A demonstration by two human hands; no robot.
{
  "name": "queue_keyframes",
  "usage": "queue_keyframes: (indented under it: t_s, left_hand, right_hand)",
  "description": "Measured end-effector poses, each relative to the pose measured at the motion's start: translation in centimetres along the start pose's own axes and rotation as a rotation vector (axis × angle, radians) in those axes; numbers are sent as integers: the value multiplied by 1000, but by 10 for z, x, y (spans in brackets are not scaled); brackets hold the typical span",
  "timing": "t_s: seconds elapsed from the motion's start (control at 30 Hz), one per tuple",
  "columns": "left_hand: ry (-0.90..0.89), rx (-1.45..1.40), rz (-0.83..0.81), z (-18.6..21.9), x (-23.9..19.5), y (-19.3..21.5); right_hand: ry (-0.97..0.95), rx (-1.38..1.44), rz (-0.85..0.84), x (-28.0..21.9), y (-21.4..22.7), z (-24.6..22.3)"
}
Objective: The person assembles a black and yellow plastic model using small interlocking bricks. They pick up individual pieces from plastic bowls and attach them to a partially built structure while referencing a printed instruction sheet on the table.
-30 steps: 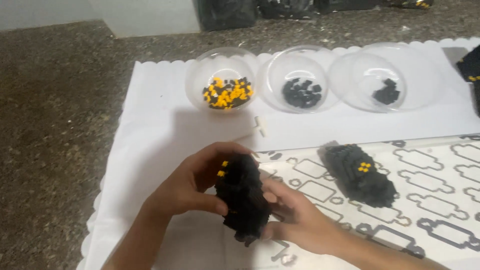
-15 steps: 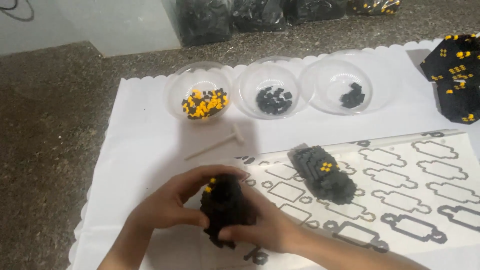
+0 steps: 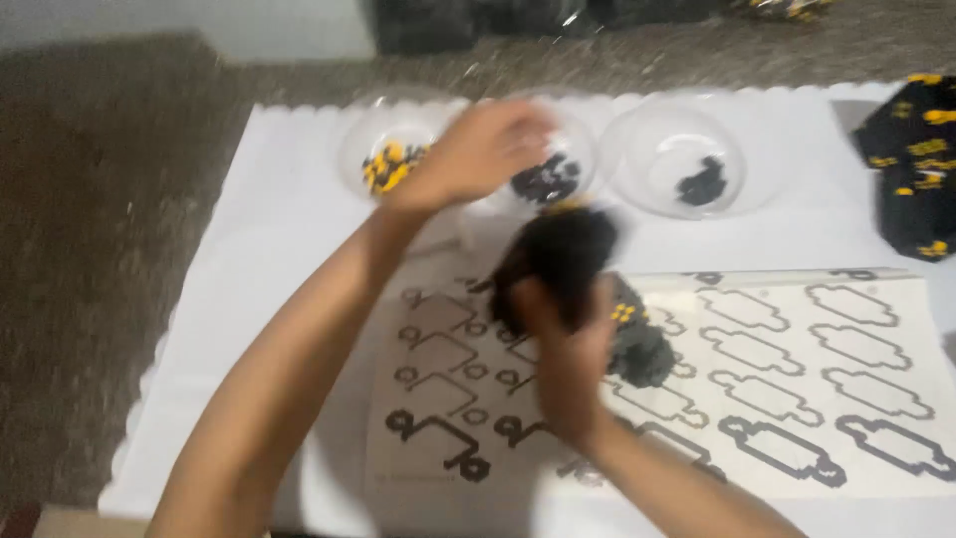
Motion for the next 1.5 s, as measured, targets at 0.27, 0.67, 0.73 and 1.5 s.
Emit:
queue_keyframes:
  t_s: [0.27,0.67,0.73,1.5]
  left_hand:
    - [82,442,-226,-20,66,-46]
    - [-92,262,-286,-13,70,-13]
    - [-159,249,-254,-18,73,-7]
    - [-133,640,-126,-21,87,-42]
  right_hand:
    - [345,347,233,9,5,-53]
    - [308,308,136,6,-4,-47]
    - [322,317,145,7,-4,-44]
    - [79,259,26,-13,-17,-26]
Point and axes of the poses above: each hand's wrist, its own x-axis towards the middle knuckle, its own y-axis out of the back of the hand, z = x × y, the point moved 3 cm from there along x, towards the middle knuckle, and after that the axes turned 10 degrees about -z, right-handed, at the moved point
